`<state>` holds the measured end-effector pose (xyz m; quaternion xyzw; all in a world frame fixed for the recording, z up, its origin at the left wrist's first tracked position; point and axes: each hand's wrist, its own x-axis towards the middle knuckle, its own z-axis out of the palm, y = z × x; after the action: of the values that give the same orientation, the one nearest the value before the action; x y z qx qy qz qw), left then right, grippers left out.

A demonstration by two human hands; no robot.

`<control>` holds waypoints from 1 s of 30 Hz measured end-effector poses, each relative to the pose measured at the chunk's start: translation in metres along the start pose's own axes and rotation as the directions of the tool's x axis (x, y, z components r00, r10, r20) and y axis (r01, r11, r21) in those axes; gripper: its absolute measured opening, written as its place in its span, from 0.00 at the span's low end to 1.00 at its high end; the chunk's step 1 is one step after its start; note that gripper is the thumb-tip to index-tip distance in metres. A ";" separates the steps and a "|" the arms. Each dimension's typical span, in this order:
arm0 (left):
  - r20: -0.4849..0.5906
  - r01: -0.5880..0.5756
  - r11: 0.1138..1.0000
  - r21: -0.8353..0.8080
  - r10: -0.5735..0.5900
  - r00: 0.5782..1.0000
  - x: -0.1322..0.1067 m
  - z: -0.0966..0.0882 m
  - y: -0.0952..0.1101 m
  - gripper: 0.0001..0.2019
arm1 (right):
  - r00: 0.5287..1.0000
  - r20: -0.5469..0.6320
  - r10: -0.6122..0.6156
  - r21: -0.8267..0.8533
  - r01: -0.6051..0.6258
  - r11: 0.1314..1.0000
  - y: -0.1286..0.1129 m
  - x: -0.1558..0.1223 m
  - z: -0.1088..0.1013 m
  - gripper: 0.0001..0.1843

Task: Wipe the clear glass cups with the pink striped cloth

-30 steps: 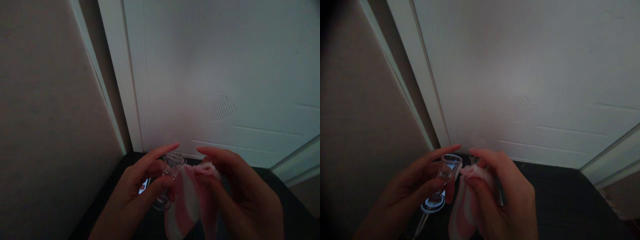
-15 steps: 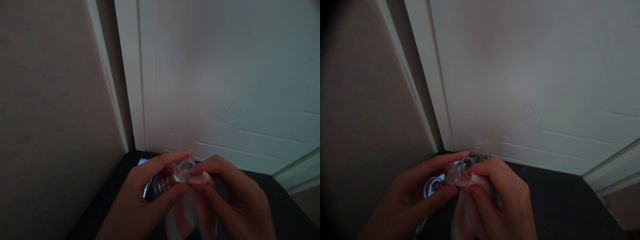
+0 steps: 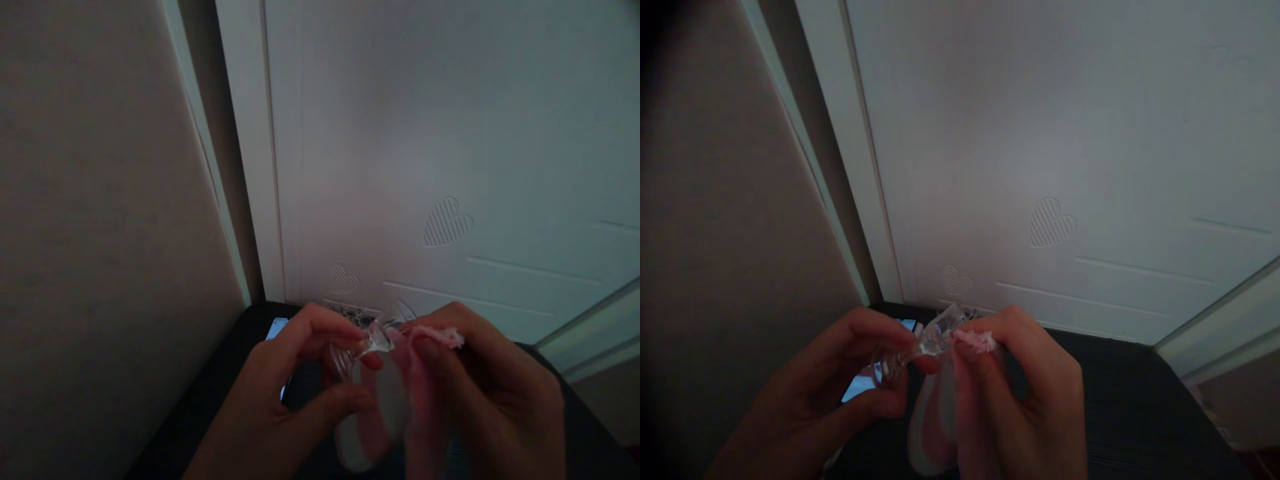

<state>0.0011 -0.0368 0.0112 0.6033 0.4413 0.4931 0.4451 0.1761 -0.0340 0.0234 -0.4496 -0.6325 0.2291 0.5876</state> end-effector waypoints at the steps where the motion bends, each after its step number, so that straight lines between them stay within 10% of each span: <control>1: 0.005 0.002 1.000 -0.001 -0.002 1.000 0.000 0.000 0.000 0.08 | 1.000 -0.010 0.011 0.015 -0.011 1.000 0.001 0.000 0.000 0.10; 13: -0.052 -0.006 0.982 -0.189 -0.004 0.999 0.010 0.001 -0.001 0.14 | 0.997 -0.053 0.060 0.129 -0.053 0.990 0.015 0.000 -0.004 0.10; 30: 0.175 0.126 0.907 -0.401 -0.059 0.983 0.016 0.004 -0.011 0.06 | 0.996 0.076 0.037 0.301 -0.058 0.952 0.015 0.001 0.001 0.10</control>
<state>0.0060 -0.0194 0.0036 0.5121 0.3190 0.5036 0.6184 0.1799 -0.0257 0.0114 -0.3612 -0.5989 0.3529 0.6215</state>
